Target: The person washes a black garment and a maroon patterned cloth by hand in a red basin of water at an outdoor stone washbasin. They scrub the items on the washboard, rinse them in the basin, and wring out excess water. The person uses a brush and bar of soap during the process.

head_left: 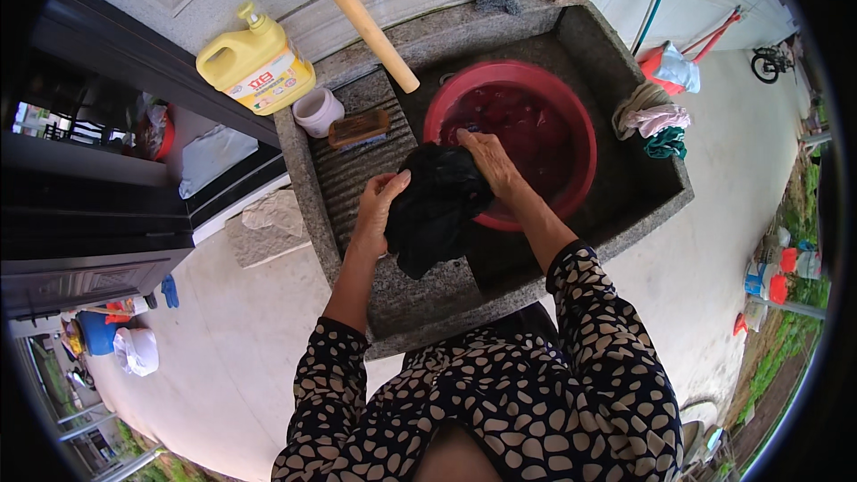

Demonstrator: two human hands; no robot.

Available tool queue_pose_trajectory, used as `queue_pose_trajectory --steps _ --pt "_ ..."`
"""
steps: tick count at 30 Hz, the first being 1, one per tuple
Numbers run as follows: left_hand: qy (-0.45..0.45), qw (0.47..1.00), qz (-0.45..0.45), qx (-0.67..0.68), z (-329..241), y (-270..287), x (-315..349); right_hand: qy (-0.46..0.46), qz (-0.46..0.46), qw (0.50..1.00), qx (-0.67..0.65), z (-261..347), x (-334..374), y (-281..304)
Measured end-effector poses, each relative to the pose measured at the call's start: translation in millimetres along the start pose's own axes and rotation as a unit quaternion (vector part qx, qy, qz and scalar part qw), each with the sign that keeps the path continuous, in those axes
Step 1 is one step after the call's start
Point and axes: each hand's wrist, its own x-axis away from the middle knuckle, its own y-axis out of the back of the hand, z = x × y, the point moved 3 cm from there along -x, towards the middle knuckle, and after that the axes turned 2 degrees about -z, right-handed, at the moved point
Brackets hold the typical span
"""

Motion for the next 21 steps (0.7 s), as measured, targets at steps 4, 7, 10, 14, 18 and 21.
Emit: queue_pose_trajectory --steps 4,7,10,14,18,21 --pt "-0.078 0.995 0.036 -0.044 -39 -65 -4 0.122 -0.127 0.984 -0.006 18 -2 128" --pt "-0.243 0.961 -0.011 -0.132 -33 -103 -22 0.157 -0.228 0.942 0.191 -3 1 208" --pt "-0.336 0.916 -0.045 -0.215 -10 -130 -40 0.146 -0.228 0.96 0.074 -40 5 240" --pt "-0.275 0.925 -0.008 -0.261 62 -154 -56 0.15 -0.206 0.965 0.066 -63 -11 209" --pt "-0.145 0.864 -0.084 -0.474 104 -193 -65 0.19 -0.075 0.843 0.497 -84 -25 160" --pt "-0.047 0.825 -0.086 -0.557 158 -199 -90 0.217 0.004 0.796 0.565 -117 -37 141"
